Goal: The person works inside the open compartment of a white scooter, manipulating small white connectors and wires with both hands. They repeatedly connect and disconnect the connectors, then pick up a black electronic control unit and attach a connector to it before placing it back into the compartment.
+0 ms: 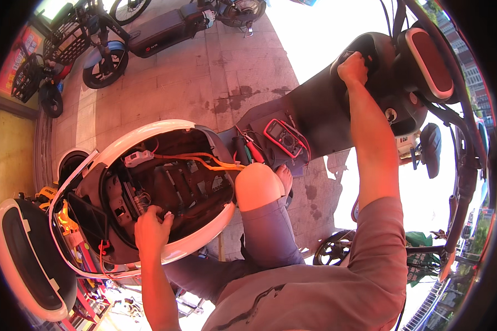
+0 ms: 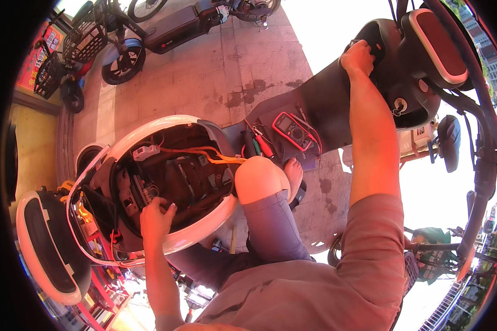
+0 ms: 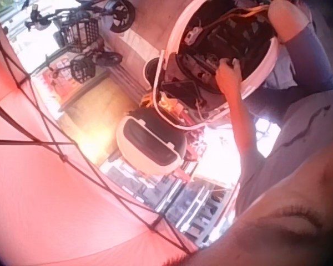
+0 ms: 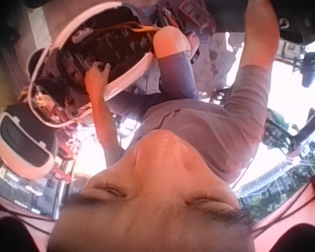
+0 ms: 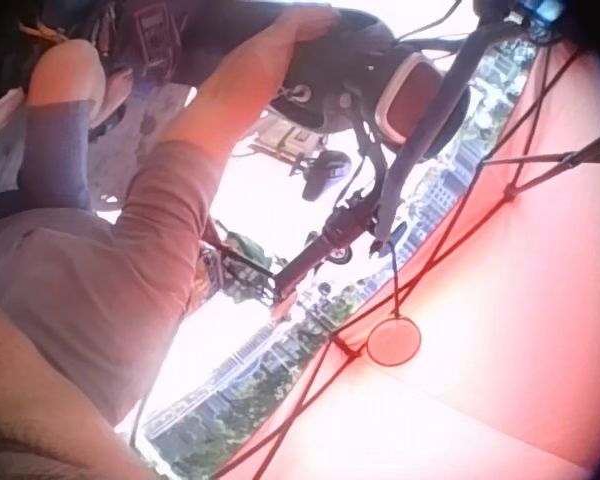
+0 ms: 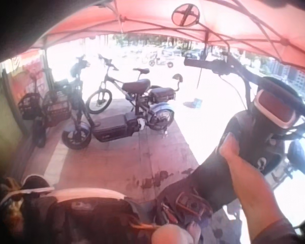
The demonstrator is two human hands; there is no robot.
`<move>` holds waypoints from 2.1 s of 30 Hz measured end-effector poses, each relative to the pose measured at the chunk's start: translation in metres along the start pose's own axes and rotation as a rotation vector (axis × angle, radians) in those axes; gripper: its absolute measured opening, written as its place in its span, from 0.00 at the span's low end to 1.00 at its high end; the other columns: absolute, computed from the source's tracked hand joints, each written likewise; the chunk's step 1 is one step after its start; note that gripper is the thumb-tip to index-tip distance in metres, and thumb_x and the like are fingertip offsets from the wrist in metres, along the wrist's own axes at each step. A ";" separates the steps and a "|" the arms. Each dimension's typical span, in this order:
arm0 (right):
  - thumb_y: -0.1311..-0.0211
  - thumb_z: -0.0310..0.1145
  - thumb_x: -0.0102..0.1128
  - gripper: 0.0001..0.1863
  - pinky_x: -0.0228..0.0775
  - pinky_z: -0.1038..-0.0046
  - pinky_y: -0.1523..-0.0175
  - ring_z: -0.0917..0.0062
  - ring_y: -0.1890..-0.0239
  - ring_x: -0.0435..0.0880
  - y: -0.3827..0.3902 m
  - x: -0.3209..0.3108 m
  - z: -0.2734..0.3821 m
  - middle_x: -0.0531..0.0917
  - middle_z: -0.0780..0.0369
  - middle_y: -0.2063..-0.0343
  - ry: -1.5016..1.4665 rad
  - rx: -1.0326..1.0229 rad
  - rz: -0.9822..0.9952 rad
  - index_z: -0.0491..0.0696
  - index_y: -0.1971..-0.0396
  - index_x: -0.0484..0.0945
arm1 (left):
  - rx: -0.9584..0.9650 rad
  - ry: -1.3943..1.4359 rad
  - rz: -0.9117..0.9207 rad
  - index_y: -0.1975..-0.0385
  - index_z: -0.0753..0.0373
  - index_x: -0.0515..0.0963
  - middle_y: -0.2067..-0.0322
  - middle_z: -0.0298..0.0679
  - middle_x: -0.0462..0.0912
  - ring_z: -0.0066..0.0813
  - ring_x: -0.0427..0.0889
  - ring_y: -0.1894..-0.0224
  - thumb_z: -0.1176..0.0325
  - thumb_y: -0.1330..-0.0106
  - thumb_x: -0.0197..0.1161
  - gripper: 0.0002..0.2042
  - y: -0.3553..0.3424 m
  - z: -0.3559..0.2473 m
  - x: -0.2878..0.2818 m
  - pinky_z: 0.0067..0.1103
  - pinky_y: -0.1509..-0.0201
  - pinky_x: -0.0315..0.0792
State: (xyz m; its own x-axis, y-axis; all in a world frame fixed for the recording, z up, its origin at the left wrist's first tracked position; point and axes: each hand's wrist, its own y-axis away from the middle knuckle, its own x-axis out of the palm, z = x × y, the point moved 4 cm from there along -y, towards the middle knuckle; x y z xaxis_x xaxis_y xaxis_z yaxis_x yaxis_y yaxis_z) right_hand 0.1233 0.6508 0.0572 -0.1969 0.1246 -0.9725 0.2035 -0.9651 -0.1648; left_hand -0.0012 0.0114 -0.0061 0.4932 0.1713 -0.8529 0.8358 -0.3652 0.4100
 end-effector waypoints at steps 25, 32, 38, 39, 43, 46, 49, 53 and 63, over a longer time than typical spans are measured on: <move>0.59 0.18 0.64 0.28 0.76 0.56 0.40 0.53 0.42 0.81 0.407 -0.080 -0.047 0.83 0.53 0.44 -0.585 -1.228 -0.033 0.41 0.50 0.79 | 0.089 0.021 -0.063 0.58 0.66 0.84 0.64 0.51 0.88 0.52 0.86 0.56 0.56 0.38 0.69 0.18 -0.003 0.003 0.004 0.39 0.51 0.78; 0.46 0.30 0.62 0.18 0.64 0.55 0.34 0.64 0.38 0.77 0.444 -0.042 -0.062 0.82 0.65 0.42 -0.459 -1.425 0.034 0.55 0.53 0.83 | 0.059 0.049 -0.008 0.57 0.67 0.83 0.67 0.49 0.88 0.50 0.87 0.60 0.61 0.40 0.72 0.18 -0.005 0.008 0.002 0.36 0.54 0.79; 0.44 0.34 0.62 0.17 0.55 0.46 0.30 0.65 0.34 0.72 0.448 -0.023 -0.069 0.77 0.66 0.37 -0.397 -1.410 0.134 0.60 0.53 0.84 | 0.134 -0.009 0.071 0.57 0.70 0.83 0.70 0.49 0.87 0.48 0.88 0.63 0.62 0.41 0.74 0.19 -0.014 0.007 0.005 0.36 0.57 0.78; 0.46 0.37 0.66 0.18 0.55 0.46 0.30 0.63 0.33 0.69 0.445 -0.023 -0.067 0.75 0.66 0.36 -0.403 -1.395 0.159 0.61 0.53 0.84 | 0.129 -0.017 0.083 0.57 0.70 0.83 0.71 0.49 0.87 0.48 0.88 0.63 0.61 0.41 0.74 0.19 -0.015 0.009 0.006 0.36 0.57 0.78; 0.55 0.37 0.75 0.22 0.58 0.46 0.30 0.58 0.32 0.68 0.435 -0.026 -0.062 0.75 0.64 0.36 -0.491 -1.362 0.321 0.59 0.55 0.85 | 0.127 -0.042 0.100 0.57 0.70 0.83 0.72 0.49 0.87 0.48 0.87 0.64 0.61 0.41 0.73 0.19 -0.020 0.011 0.006 0.36 0.57 0.78; 0.55 0.38 0.76 0.23 0.59 0.47 0.31 0.59 0.33 0.69 0.427 -0.035 -0.061 0.75 0.65 0.36 -0.521 -1.309 0.464 0.59 0.54 0.84 | 0.123 -0.048 0.095 0.57 0.69 0.83 0.72 0.49 0.86 0.48 0.87 0.64 0.60 0.40 0.73 0.19 -0.018 0.008 0.009 0.37 0.57 0.78; 0.55 0.35 0.76 0.24 0.59 0.48 0.31 0.58 0.33 0.68 0.408 -0.037 -0.051 0.74 0.63 0.36 -0.627 -1.284 0.517 0.58 0.53 0.84 | 0.114 -0.040 0.086 0.57 0.68 0.83 0.72 0.48 0.86 0.48 0.87 0.64 0.59 0.40 0.72 0.19 -0.017 0.006 0.009 0.37 0.58 0.78; 0.50 0.31 0.73 0.26 0.57 0.49 0.30 0.57 0.31 0.65 0.351 -0.040 0.012 0.71 0.62 0.33 -0.449 -1.503 0.551 0.60 0.47 0.81 | 0.105 -0.033 0.061 0.56 0.67 0.84 0.72 0.48 0.86 0.48 0.87 0.64 0.60 0.39 0.72 0.18 -0.016 0.009 0.008 0.37 0.58 0.78; 0.46 0.37 0.74 0.40 0.53 0.51 0.24 0.61 0.25 0.59 0.363 -0.005 0.074 0.64 0.70 0.27 0.337 -2.189 0.614 0.72 0.32 0.68 | 0.061 0.151 0.064 0.51 0.70 0.81 0.70 0.46 0.87 0.36 0.87 0.66 0.75 0.43 0.64 0.18 -0.020 0.024 0.009 0.28 0.61 0.78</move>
State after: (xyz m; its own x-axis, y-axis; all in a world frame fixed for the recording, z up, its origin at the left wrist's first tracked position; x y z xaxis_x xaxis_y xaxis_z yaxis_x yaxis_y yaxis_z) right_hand 0.1274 0.2824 0.0144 0.3383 0.2599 -0.9044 0.5768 0.7022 0.4175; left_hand -0.0195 -0.0017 -0.0300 0.5797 0.2798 -0.7653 0.7875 -0.4336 0.4380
